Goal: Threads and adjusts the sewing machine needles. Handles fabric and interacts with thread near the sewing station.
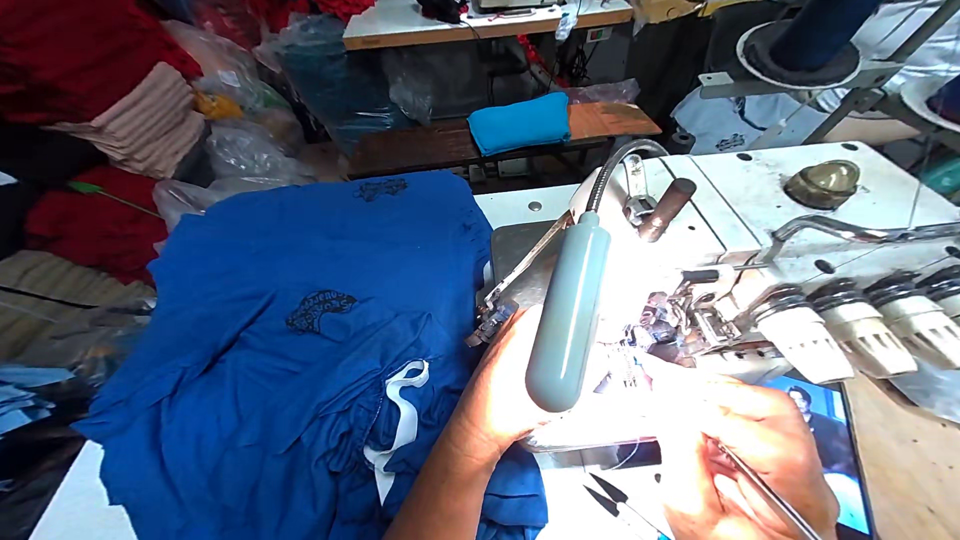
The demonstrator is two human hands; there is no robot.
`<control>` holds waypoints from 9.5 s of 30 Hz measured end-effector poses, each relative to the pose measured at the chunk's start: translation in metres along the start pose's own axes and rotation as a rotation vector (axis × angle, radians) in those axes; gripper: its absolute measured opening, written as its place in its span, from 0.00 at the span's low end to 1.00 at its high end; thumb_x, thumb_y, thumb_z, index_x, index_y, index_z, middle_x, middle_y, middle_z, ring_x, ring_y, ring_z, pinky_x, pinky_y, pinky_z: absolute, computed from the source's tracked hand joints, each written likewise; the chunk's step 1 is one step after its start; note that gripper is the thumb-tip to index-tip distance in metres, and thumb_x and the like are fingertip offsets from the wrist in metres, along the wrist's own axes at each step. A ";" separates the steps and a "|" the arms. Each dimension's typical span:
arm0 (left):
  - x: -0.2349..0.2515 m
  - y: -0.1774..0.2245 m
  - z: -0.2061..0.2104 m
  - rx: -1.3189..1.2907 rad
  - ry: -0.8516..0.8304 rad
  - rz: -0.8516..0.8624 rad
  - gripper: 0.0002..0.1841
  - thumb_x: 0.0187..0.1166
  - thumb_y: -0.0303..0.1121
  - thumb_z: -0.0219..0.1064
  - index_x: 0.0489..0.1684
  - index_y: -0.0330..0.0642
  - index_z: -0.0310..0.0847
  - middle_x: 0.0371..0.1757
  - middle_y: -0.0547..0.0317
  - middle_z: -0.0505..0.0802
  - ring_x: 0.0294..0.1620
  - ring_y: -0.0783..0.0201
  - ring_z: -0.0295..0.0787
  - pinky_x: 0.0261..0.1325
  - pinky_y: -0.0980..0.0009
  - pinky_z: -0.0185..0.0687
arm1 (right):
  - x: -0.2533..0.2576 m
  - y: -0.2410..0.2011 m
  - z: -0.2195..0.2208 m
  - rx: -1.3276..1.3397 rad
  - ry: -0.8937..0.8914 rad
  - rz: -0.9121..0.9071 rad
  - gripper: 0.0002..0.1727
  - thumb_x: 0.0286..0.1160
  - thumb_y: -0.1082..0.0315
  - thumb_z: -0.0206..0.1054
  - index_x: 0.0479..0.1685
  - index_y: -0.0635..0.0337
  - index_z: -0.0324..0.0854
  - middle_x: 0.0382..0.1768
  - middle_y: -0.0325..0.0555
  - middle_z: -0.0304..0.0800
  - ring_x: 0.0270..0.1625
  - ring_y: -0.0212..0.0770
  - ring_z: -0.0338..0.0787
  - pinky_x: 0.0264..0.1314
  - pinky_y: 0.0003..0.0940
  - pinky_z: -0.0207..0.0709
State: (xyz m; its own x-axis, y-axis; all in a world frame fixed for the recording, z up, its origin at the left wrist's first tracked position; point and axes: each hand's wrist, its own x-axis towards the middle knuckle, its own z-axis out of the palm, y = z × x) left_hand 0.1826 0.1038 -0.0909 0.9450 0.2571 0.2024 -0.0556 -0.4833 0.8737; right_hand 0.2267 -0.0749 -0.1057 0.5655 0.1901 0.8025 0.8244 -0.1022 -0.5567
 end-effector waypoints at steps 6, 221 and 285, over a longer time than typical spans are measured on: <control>0.000 0.001 -0.001 -0.015 -0.006 -0.018 0.07 0.65 0.32 0.76 0.38 0.46 0.89 0.37 0.64 0.90 0.40 0.75 0.87 0.45 0.78 0.83 | 0.000 -0.001 -0.002 -0.013 -0.009 -0.004 0.02 0.79 0.68 0.61 0.38 0.50 0.76 0.45 0.31 0.84 0.57 0.26 0.88 0.59 0.22 0.86; -0.029 0.041 0.028 0.107 0.108 0.173 0.06 0.70 0.38 0.77 0.23 0.54 0.95 0.29 0.74 0.86 0.37 0.80 0.79 0.41 0.79 0.70 | -0.020 -0.021 -0.064 0.486 -0.233 0.787 0.11 0.76 0.60 0.73 0.49 0.46 0.76 0.25 0.25 0.85 0.18 0.18 0.78 0.17 0.13 0.71; -0.084 0.046 0.016 -0.298 0.133 0.304 0.08 0.79 0.42 0.73 0.49 0.69 0.96 0.62 0.81 0.89 0.67 0.78 0.81 0.71 0.80 0.76 | 0.003 -0.039 -0.053 1.092 -0.600 0.843 0.07 0.81 0.64 0.69 0.46 0.57 0.85 0.27 0.21 0.84 0.25 0.09 0.74 0.27 0.08 0.66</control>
State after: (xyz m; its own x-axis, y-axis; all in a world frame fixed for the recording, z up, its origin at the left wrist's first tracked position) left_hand 0.1064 0.0461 -0.0745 0.8229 0.2553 0.5076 -0.4330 -0.2965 0.8512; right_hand 0.1974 -0.1216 -0.0697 0.5358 0.8357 0.1204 -0.3040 0.3240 -0.8959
